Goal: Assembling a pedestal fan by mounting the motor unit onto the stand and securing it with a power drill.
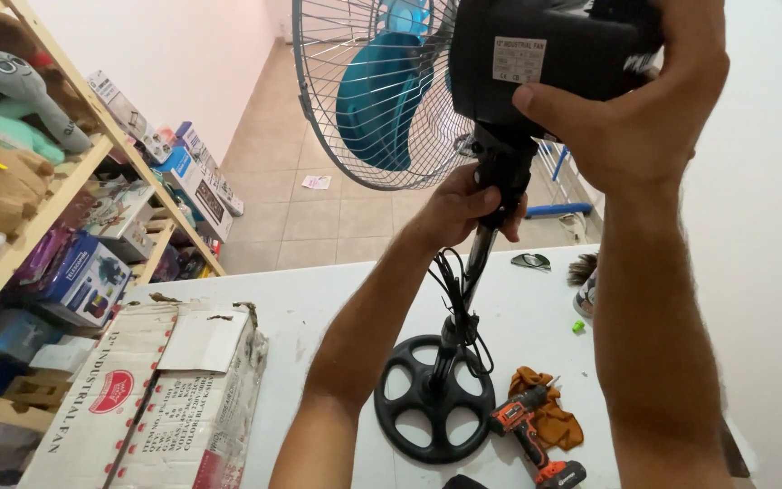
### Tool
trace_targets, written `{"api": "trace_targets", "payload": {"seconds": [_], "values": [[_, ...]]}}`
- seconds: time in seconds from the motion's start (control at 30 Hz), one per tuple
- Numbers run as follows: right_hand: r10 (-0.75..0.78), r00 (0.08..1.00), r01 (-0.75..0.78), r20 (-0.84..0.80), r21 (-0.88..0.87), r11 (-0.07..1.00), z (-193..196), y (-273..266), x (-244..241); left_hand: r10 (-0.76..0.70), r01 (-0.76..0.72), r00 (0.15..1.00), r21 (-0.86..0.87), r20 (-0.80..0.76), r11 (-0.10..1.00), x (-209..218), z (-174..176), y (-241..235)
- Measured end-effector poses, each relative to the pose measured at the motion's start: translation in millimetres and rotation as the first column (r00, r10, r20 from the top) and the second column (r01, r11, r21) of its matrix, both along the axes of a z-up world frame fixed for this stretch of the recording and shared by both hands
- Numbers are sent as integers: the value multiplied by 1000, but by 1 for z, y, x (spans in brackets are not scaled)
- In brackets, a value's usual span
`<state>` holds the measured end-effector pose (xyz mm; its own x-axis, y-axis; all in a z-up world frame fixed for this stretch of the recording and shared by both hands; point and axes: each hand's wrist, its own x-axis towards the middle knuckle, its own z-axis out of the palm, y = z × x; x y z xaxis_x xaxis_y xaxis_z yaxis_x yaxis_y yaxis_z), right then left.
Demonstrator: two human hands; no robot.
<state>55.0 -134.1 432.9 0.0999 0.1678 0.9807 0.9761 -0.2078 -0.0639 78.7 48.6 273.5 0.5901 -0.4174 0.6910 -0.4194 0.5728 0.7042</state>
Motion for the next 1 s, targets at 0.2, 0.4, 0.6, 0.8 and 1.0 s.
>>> {"api": "trace_targets", "payload": {"seconds": [0.2, 0.4, 0.6, 0.8, 1.0], "values": [[39, 995, -38, -93, 13, 999, -3, -3, 4, 124, -124, 992, 43, 9, 991, -14, 10, -2], [83, 981, -77, -173, 42, 996, -3, -5, 1, 188, -189, 982, 69, 21, 979, -18, 8, -2], [182, 969, -176, -167, 52, 983, -2, -7, 10, 280, -280, 960, 72, 9, 957, -20, 7, -5], [295, 952, -293, -83, 40, 955, -5, -7, 27, 353, -352, 936, 76, -4, 933, -26, 8, -7], [345, 938, -342, -35, 65, 937, -4, -7, 32, 396, -394, 918, 58, -29, 917, -30, 4, -10]]}}
